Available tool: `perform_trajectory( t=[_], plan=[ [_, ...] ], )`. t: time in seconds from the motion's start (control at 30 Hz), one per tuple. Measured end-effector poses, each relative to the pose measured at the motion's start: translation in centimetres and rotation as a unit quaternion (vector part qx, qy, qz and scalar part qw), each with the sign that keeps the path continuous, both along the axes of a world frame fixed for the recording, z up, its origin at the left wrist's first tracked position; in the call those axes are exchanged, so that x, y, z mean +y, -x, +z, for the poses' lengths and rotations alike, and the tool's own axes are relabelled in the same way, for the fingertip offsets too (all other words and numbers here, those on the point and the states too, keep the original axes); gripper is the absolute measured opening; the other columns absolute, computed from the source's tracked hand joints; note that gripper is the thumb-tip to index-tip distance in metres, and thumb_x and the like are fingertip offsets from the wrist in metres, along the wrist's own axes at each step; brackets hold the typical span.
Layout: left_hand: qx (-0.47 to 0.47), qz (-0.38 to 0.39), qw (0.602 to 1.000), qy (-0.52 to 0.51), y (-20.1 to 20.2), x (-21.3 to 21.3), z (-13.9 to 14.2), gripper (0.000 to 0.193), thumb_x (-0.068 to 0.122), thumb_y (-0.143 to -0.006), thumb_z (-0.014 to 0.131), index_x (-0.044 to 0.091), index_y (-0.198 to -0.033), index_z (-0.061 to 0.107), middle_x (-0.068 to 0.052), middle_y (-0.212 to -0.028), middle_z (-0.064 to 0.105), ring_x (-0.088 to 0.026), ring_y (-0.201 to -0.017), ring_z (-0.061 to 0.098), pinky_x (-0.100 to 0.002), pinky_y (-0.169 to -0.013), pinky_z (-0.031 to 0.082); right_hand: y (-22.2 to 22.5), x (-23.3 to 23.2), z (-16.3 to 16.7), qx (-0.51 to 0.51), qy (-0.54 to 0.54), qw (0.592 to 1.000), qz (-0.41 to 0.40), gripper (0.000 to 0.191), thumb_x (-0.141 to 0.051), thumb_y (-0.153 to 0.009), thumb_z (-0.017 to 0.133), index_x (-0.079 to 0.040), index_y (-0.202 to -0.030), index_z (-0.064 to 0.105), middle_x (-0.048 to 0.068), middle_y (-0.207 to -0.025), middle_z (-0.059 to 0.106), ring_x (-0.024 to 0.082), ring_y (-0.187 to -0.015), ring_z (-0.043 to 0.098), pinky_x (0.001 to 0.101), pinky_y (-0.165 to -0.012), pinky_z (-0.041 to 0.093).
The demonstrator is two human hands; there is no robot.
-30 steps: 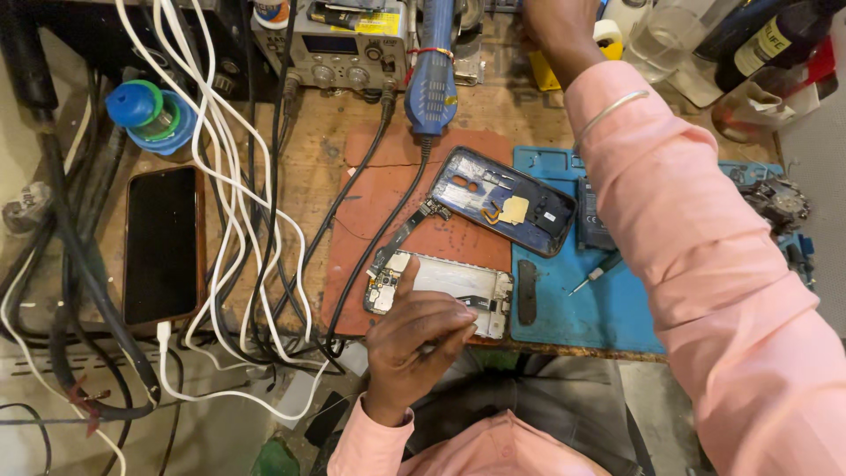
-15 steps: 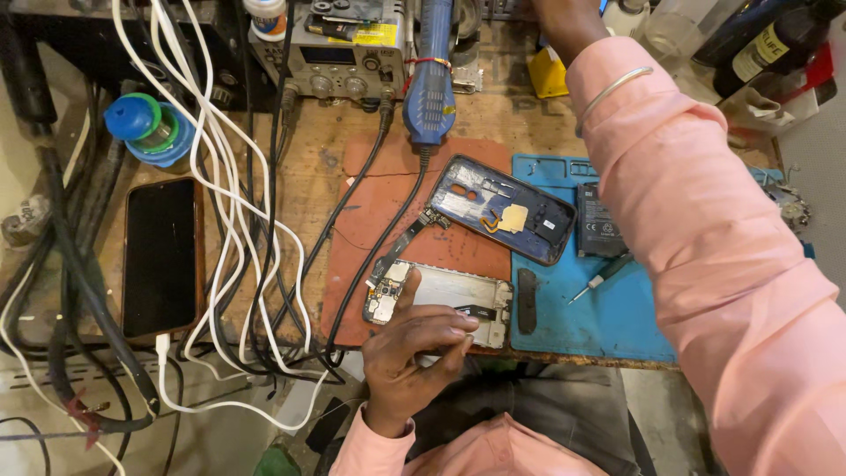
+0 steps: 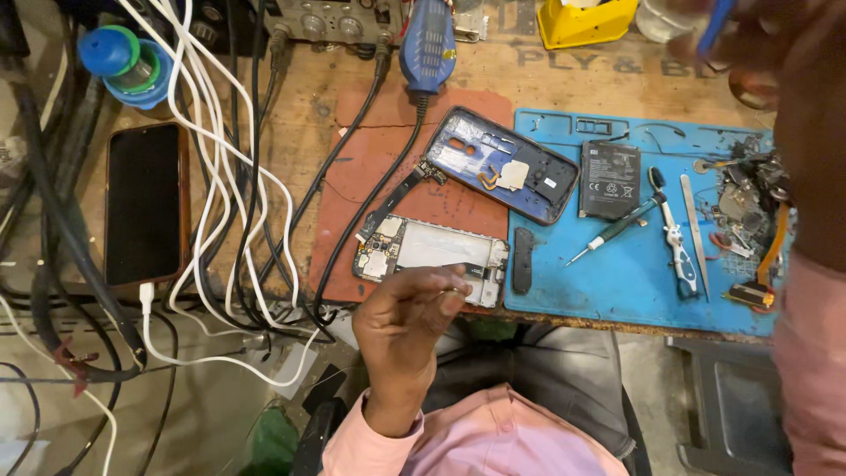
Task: The person repairs a disassembled smartphone at a workbench. They use a screwdriver to unscrew components inside the phone frame, manipulate a flex cable and small parts by hand, pick up a pry tool and tweezers, and work on the phone's internal board and battery area throughout the clip.
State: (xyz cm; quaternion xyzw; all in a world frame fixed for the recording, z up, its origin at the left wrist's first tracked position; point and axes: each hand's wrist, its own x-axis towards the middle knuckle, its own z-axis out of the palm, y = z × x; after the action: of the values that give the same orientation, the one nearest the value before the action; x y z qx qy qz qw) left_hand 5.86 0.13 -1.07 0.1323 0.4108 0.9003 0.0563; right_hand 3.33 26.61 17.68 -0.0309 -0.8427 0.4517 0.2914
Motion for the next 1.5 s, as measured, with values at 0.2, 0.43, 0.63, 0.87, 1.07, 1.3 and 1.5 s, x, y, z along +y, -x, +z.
perform_trajectory(
  t=[0.2,0.43,0.63,0.87,1.07,1.3,1.5],
  plan=[
    [-0.04,-0.058,0.996,-0.054,-0.4,0.7,0.2,0.022,0.004,-0.093,0.077,-0.004,-0.113,0.073,-0.012,-0.105,0.072,-0.023,-0.099,0.072,-0.046,-0.104,0.055,-11.6,-4.9,-8.0,-0.044,0.322,0.943,0.077,0.024,-0.021,-0.104,0.063,-0.006,-0.103,0.044,0.028,-0.11,0.065,0.037,-0.107,0.067,0.0554,-0.098,0.058],
    [0.042,-0.049,0.998,-0.019,-0.7,0.3,0.4,0.019,-0.003,-0.09,0.082,-0.001,-0.105,0.071,-0.013,-0.103,0.072,-0.025,-0.099,0.073,-0.052,-0.106,0.06,-13.3,-7.2,-12.3,-0.121,-0.119,0.983,0.071,0.06,-0.027,-0.088,0.069,-0.003,-0.14,0.05,0.017,-0.122,0.064,0.03,-0.108,0.065,0.0408,-0.093,0.05],
    [0.14,0.001,0.989,0.055,-0.4,-0.5,1.2,0.024,-0.001,-0.085,0.086,-0.001,-0.104,0.071,-0.013,-0.101,0.074,-0.022,-0.093,0.075,-0.049,-0.1,0.064,-12.1,-7.6,-10.4,-0.063,-0.292,0.952,0.063,0.06,-0.032,-0.079,0.078,-0.009,-0.132,0.063,0.014,-0.117,0.062,0.032,-0.1,0.059,0.0432,-0.087,0.048],
    [0.194,0.026,0.973,0.122,-0.1,-1.1,2.5,0.023,0.003,-0.085,0.088,0.001,-0.102,0.071,-0.012,-0.1,0.075,-0.024,-0.098,0.077,-0.046,-0.098,0.062,-11.7,-7.8,-9.8,-0.013,-0.362,0.932,0.021,0.053,-0.035,-0.078,0.081,-0.012,-0.124,0.069,0.011,-0.109,0.064,0.031,-0.095,0.061,0.0443,-0.084,0.047],
    [0.207,0.022,0.967,0.145,-0.1,-1.4,3.4,0.023,0.002,-0.085,0.086,0.001,-0.103,0.072,-0.014,-0.105,0.077,-0.026,-0.103,0.079,-0.044,-0.099,0.066,-11.9,-7.8,-9.6,-0.02,-0.351,0.936,0.024,0.054,-0.035,-0.075,0.081,-0.012,-0.123,0.069,0.011,-0.109,0.064,0.031,-0.095,0.06,0.0437,-0.084,0.047],
    [0.205,0.004,0.969,0.135,-0.3,-1.5,3.3,0.023,0.003,-0.085,0.086,0.0,-0.104,0.073,-0.016,-0.108,0.077,-0.027,-0.101,0.079,-0.046,-0.101,0.067,-12.0,-7.6,-9.5,-0.019,-0.337,0.94,0.047,0.056,-0.034,-0.074,0.082,-0.011,-0.124,0.069,0.011,-0.109,0.064,0.03,-0.094,0.06,0.0426,-0.083,0.048],
    [0.184,-0.028,0.981,0.059,-0.7,-1.3,2.5,0.023,0.006,-0.086,0.086,0.001,-0.105,0.074,-0.015,-0.108,0.075,-0.028,-0.099,0.077,-0.049,-0.104,0.064,-12.3,-8.0,-10.1,-0.015,-0.311,0.948,0.07,0.059,-0.032,-0.076,0.081,-0.009,-0.127,0.065,0.013,-0.112,0.063,0.03,-0.094,0.06,0.042,-0.082,0.049]
  ],
)
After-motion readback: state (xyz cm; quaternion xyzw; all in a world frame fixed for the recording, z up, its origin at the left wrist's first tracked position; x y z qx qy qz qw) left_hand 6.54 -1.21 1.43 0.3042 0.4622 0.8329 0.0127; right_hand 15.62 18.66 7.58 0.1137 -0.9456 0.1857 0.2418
